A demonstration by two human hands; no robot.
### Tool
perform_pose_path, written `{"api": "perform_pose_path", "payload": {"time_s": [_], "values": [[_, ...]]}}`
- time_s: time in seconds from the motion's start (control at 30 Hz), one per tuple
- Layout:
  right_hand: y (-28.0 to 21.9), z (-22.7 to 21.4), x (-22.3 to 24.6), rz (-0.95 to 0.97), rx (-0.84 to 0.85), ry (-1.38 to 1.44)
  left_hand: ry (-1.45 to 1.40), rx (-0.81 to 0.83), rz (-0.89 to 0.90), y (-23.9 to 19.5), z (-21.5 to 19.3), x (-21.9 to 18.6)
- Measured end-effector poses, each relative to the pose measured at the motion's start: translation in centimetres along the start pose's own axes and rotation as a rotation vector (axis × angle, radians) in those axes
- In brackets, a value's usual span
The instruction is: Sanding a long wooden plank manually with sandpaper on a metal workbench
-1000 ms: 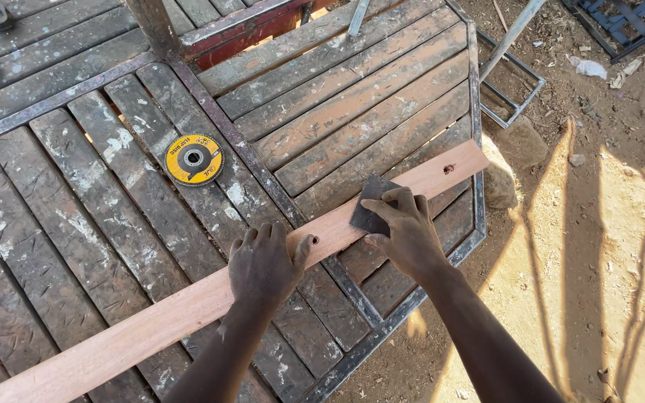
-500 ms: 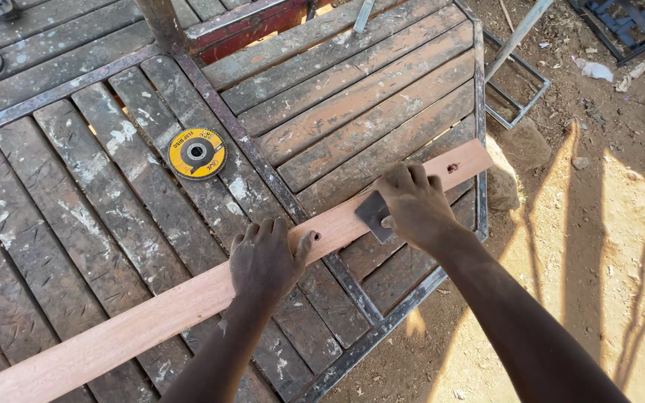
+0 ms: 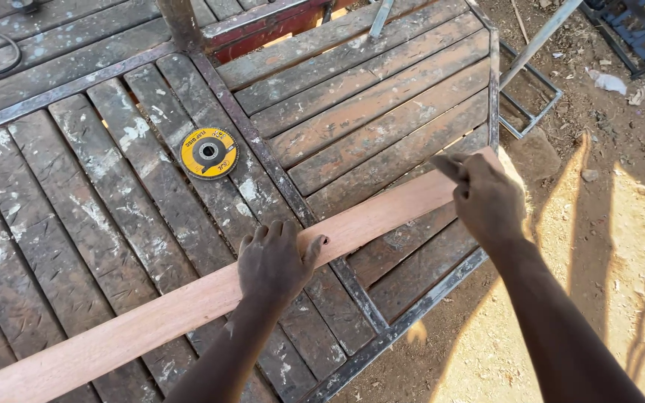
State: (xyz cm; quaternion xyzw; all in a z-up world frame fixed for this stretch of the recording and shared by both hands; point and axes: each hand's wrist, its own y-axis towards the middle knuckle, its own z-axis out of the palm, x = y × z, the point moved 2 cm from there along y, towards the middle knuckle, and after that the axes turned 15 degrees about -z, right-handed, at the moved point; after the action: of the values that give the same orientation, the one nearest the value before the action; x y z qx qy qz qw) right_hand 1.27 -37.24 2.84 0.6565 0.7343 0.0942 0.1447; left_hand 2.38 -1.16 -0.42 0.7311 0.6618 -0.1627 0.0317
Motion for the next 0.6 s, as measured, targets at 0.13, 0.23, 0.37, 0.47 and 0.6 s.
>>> {"api": "perform_pose_path", "payload": {"time_s": [0.13, 0.23, 0.37, 0.47, 0.6], "values": [[-0.5, 1.2, 2.1, 0.079, 0.261, 0.258, 0.005, 0.033, -0.001, 0.0, -0.8, -0.1], [-1.6, 3.8, 3.2, -0.143, 0.108, 0.195, -0.012, 0.075, -0.007, -0.2, -0.6, 0.0], [-1.1, 4.3, 9.5, -0.163, 0.025, 0.070, 0.023, 0.103, 0.008, 0.0, -0.5, -0.3], [-0.6, 3.3, 17.1, -0.219, 0.161, 0.208, 0.018, 0.054, 0.057, 0.0, -1.7, -0.4], [-1.9, 7.0, 13.1, -0.434, 0.067, 0.118, 0.089, 0.093, 0.275, 0.1, -1.1, 1.2]]}}
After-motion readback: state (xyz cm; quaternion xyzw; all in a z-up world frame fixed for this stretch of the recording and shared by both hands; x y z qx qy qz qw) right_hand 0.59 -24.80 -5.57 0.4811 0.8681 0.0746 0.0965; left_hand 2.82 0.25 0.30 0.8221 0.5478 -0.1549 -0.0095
